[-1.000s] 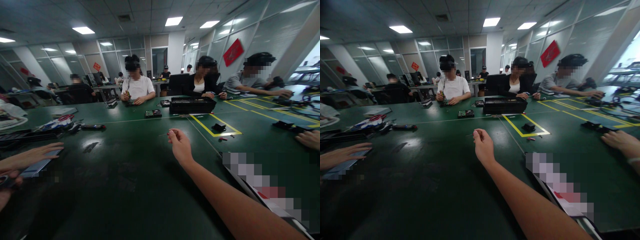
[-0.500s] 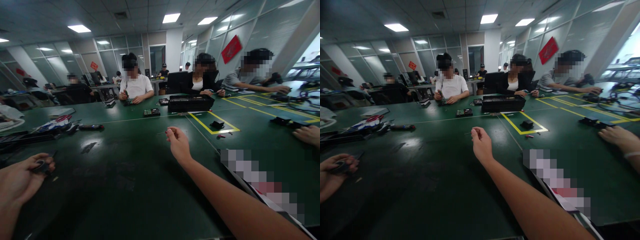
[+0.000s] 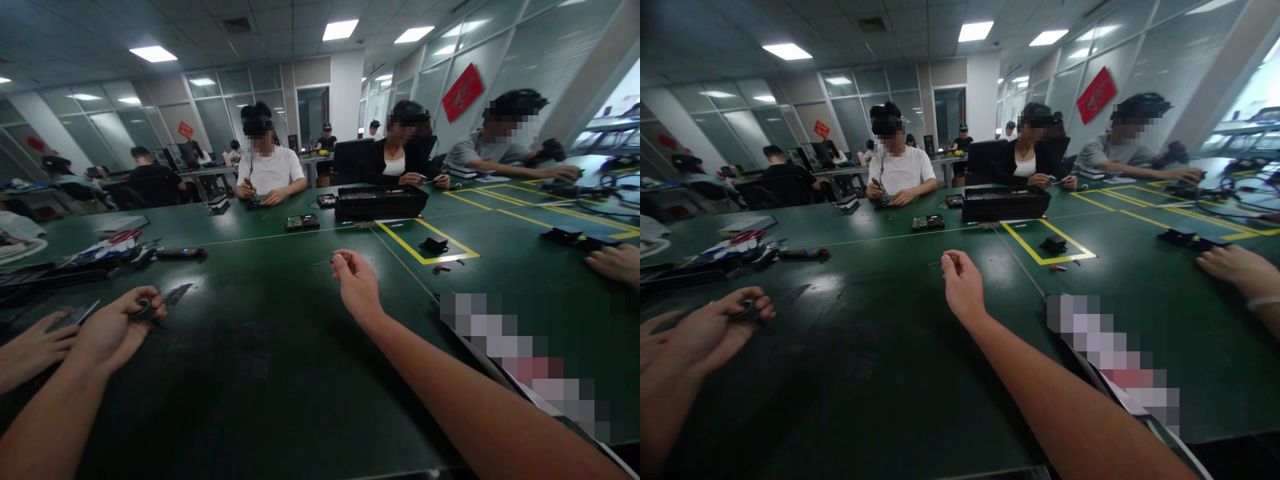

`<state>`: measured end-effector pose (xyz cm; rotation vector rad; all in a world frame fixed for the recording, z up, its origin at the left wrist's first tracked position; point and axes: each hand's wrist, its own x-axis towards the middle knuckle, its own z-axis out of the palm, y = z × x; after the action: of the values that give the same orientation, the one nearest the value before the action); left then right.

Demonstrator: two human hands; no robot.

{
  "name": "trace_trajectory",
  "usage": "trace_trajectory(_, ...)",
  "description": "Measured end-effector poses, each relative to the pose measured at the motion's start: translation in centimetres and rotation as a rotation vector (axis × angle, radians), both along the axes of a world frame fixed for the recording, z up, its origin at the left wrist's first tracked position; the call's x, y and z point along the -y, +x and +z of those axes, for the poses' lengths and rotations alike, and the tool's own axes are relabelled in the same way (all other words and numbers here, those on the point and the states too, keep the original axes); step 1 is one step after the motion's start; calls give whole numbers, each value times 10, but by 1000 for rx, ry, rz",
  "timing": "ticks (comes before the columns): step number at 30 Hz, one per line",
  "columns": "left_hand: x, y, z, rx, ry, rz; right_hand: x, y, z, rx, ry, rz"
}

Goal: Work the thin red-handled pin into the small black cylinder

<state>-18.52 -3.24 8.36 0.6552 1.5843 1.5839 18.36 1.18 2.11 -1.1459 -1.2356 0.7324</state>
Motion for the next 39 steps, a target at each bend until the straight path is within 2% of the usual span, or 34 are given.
trace_trajectory(3, -11, 10, -9, 31, 44, -204, -1, 0, -1, -8, 14, 6)
trace_trajectory(7, -24, 44, -12, 71, 83, -303, -3, -1, -1, -9, 19, -21)
trace_trajectory(11, -33, 85, -14, 111, 84, -455, -2, 0, 1, 9, 27, -30)
trace_trajectory(21, -39, 154, -39, 41, 133, -748, 2, 0, 3, 16, 76, -32)
trace_trajectory(26, -31, 175, -46, -27, 111, -848, 1, -1, 4, 1, 95, -43)
trace_trajectory(33, -19, 195, -46, 43, 118, -962, -2, -3, 2, -21, 120, -61)
trace_trajectory(39, -19, 196, -48, -84, 173, -948, 0, -4, 5, -42, 132, -72)
